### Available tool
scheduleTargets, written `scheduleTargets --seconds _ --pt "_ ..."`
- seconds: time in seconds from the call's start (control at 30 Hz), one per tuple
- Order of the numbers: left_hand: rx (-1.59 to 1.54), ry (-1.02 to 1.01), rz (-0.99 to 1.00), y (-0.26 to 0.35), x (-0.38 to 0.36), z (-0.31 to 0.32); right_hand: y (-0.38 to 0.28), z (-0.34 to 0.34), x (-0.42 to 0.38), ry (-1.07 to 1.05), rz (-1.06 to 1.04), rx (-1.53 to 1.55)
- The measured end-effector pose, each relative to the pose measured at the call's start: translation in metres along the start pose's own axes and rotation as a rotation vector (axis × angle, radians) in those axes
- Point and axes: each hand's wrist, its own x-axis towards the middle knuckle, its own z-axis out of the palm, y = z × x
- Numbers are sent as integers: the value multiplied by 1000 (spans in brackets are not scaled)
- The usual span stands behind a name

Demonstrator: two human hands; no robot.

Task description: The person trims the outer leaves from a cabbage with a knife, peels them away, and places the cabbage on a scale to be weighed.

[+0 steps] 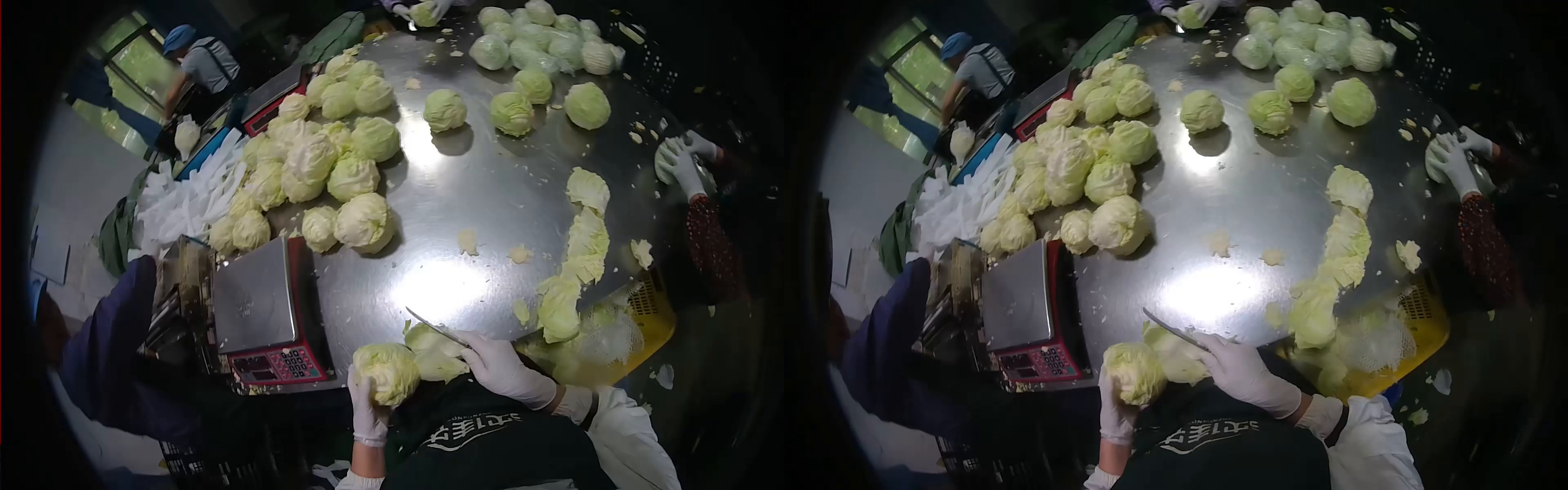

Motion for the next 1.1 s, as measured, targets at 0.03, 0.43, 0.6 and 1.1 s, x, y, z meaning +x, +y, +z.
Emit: scheduleTargets --seconds 0.03,0.43,0.6,1.1 --pt "-11 22 21 -10 4 -14 -1 0 0 -5 -35 -45" --pt "467 -256 249 1 13 52 23 -117 -29 585 176 -428" --pt "877 -320 458 -11 26 84 1 -45 -28 119 -56 -140" --pt "904 -177 540 -40 24 106 -19 -15 -24 -31 -68 -573"
